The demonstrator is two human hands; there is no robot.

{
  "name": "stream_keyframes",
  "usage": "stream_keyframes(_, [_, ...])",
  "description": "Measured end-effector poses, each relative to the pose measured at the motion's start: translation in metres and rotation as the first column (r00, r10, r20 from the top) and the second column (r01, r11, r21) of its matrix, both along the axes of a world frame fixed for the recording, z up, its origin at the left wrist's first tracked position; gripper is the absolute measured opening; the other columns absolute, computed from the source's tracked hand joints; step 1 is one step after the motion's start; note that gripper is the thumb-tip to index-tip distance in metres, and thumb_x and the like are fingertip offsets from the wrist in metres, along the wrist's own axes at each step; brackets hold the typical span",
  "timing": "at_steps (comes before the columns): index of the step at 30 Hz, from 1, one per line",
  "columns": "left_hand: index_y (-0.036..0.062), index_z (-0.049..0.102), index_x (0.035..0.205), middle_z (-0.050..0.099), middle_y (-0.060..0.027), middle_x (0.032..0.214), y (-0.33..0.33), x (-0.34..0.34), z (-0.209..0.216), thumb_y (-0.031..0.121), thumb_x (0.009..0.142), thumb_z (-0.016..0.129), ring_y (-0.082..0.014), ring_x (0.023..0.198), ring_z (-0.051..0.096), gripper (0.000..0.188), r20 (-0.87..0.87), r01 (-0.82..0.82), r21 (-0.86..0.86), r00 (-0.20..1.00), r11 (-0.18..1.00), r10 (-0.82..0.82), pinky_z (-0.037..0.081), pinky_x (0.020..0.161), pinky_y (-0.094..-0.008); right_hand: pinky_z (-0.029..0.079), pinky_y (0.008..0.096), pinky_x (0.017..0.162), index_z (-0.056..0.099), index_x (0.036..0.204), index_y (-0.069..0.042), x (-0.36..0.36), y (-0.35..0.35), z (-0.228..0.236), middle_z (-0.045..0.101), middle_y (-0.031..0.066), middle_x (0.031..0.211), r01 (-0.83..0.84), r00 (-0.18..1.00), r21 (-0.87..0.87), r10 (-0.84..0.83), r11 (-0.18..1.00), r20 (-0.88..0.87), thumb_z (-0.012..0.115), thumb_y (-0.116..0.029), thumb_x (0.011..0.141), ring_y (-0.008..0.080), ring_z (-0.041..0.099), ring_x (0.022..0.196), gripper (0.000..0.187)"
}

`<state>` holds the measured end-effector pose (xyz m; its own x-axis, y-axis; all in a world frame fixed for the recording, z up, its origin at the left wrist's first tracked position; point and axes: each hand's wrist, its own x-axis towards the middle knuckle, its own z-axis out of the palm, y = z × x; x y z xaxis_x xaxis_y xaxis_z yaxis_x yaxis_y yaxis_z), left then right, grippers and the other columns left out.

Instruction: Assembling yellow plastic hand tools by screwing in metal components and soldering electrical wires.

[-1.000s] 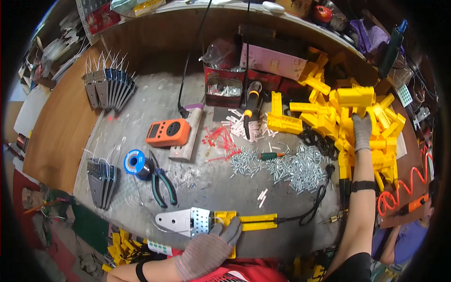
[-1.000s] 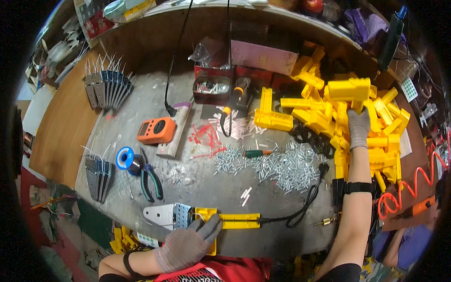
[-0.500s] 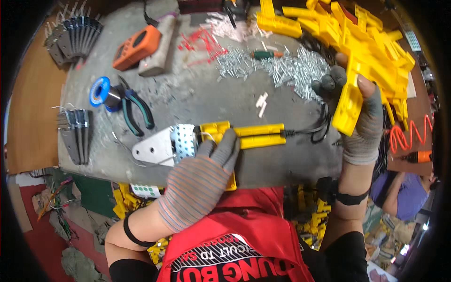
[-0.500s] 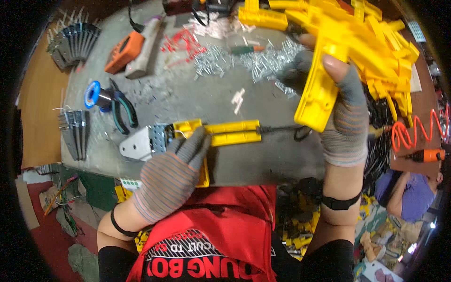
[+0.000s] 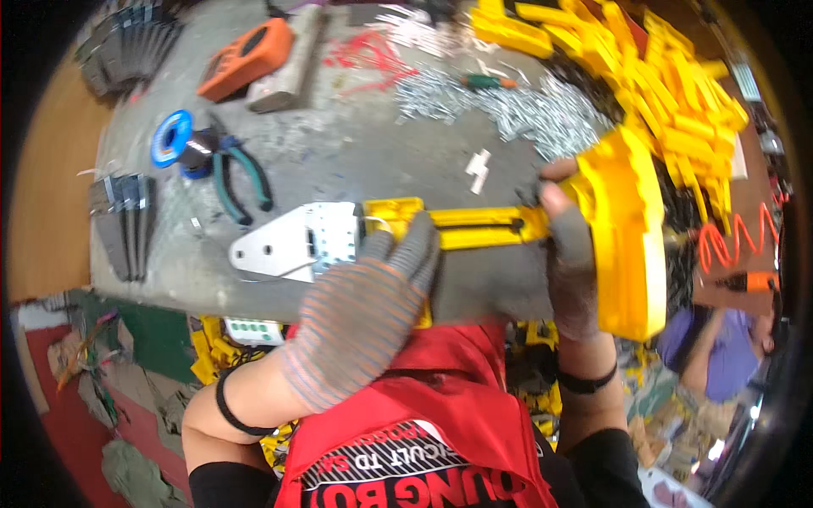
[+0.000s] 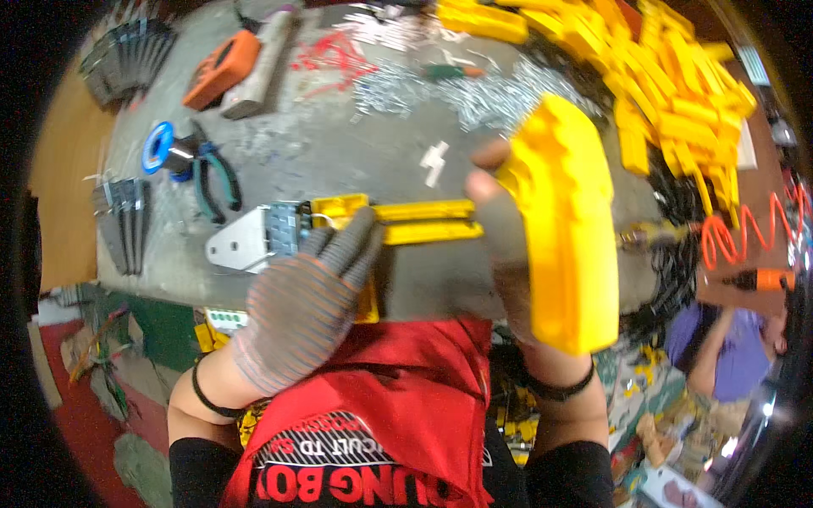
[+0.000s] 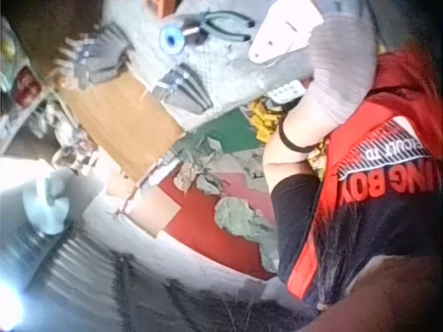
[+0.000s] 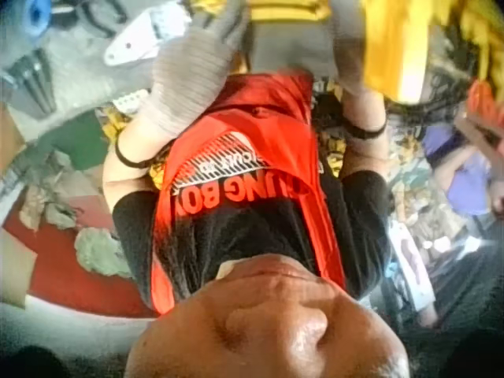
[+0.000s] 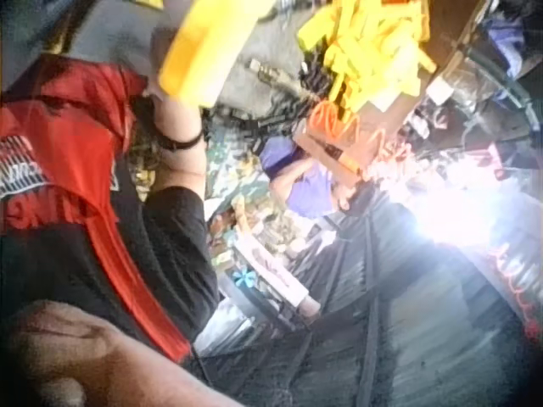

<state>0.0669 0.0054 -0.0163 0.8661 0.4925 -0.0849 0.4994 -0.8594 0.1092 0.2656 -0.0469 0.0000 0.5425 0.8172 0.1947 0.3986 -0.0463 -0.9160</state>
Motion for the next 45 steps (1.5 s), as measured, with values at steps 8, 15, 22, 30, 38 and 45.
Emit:
stream_keyframes(8, [0.0033,0.063,0.115,0.055,-0.0125,0.132,-0.010,-0.009,0.013,0.017,0.084,0.056,-0.0260,0.110,0.058,0.035,0.083,-0.159,-0.252,0.979,0.954,0.185,0.055,0.066,-0.0310,0.051,0.0326,0.074,0.057,0.123,-0.001,-0.013,0.020,-0.020,0.063,0.0091,0.100,-0.438,0.777,-0.277,0.515,0.855,0.362,0.075,-0.010,0.079,0.0197,0.063,0.089,0.048])
stream_keyframes(15, [0.0072,0.067,0.108,0.060,-0.0084,0.123,-0.019,-0.069,0.007,0.026,0.071,0.069,-0.0271,0.112,0.060,0.041,0.399,0.017,0.020,0.917,1.000,-0.024,0.053,0.079,-0.0321,0.053,0.0441,0.069,0.058,0.110,-0.003,-0.016,0.019,-0.018,0.058,0.0185,0.094,-0.528,0.689,-0.338,0.626,0.779,0.365,0.069,-0.007,0.071,0.0394,0.062,0.081,0.041])
stream_keyframes(22, [0.0221,0.059,0.121,0.043,-0.0114,0.143,0.011,-0.011,-0.008,0.043,0.071,0.071,-0.0397,0.128,0.042,0.056,0.254,0.163,0.025,0.953,0.986,-0.164,0.038,0.098,-0.0551,0.051,0.0466,0.072,0.057,0.115,-0.005,0.001,0.019,-0.025,0.057,0.0179,0.093,-0.639,0.636,-0.198,0.655,0.744,0.408,0.074,-0.010,0.064,0.0399,0.060,0.083,0.055])
stream_keyframes(30, [0.0197,0.064,0.106,0.045,-0.0140,0.140,0.020,-0.005,0.011,0.049,0.072,0.071,-0.0473,0.127,0.040,0.046,0.126,0.219,-0.110,0.971,0.969,-0.205,0.039,0.094,-0.0589,0.050,0.0421,0.083,0.061,0.119,-0.007,0.047,0.027,-0.013,0.063,0.0177,0.099,-0.607,0.541,-0.460,0.760,0.649,0.359,0.061,-0.025,0.088,0.0366,0.061,0.093,0.035])
stream_keyframes(38, [0.0200,0.063,0.106,0.047,-0.0110,0.136,0.027,-0.009,0.000,0.051,0.067,0.074,-0.0439,0.123,0.045,0.051,0.209,0.210,-0.084,0.960,0.974,-0.188,0.042,0.088,-0.0558,0.051,0.0424,0.082,0.066,0.108,-0.007,0.053,0.099,-0.017,0.061,0.0190,0.100,-0.450,0.632,-0.389,0.594,0.804,0.498,0.060,-0.017,0.086,0.0371,0.061,0.094,0.025])
stream_keyframes(45, [0.0219,0.062,0.113,0.047,-0.0095,0.138,0.021,-0.012,0.001,0.051,0.066,0.074,-0.0434,0.126,0.043,0.057,0.192,0.185,-0.101,0.968,0.978,-0.164,0.040,0.094,-0.0565,0.053,0.0454,0.077,0.057,0.121,-0.008,0.016,0.150,-0.027,0.060,0.0230,0.104,-0.285,0.343,-0.716,0.766,0.637,0.544,0.064,-0.016,0.079,0.0401,0.064,0.089,0.044])
